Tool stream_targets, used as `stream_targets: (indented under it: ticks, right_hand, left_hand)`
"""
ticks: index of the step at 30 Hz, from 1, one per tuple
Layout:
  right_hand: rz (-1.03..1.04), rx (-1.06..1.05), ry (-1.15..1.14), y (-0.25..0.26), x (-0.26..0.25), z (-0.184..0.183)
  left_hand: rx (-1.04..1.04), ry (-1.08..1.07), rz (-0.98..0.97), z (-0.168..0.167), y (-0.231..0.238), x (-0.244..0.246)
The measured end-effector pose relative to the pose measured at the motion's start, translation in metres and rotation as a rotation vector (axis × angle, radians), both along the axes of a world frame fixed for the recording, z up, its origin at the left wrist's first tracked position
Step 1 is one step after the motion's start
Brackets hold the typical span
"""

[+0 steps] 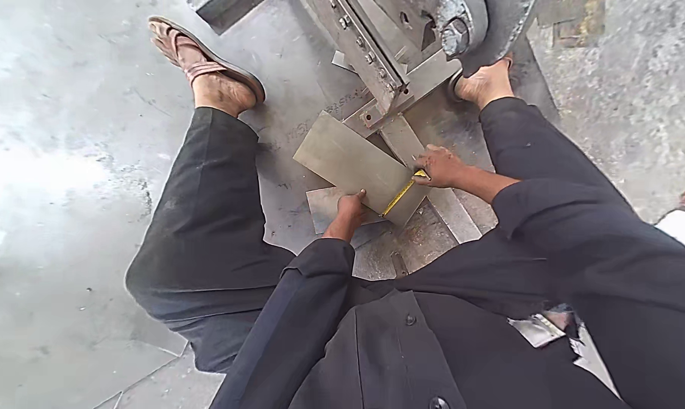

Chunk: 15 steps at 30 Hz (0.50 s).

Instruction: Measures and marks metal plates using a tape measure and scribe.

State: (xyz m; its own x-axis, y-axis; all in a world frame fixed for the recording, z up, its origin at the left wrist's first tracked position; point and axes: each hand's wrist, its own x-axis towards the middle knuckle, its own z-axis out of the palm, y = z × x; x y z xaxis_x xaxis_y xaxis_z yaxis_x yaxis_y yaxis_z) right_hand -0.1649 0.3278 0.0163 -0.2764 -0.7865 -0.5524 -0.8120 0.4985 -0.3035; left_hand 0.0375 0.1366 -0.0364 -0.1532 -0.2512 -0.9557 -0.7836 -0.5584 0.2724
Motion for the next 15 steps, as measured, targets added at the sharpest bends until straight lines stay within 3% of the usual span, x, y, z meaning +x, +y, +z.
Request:
stream_targets:
  ticks: [4, 7, 15]
  right_hand:
    - [-0.019, -0.053, 0.025, -0.003, 0.005, 0.001]
    - [-0.016, -0.133, 0.067, -0.008, -0.005, 0.0]
    - [-0.03, -0.124, 0.053, -0.017, -0.018, -0.017]
  left_hand:
    - [0.006, 0.143, 0.183, -0.01, 0.019, -0.01]
    - [0.03, 0.254, 0.268, -0.008, 0.0, -0.014]
    - [0.056, 0.196, 0.185, -0.012, -0.02, -0.011]
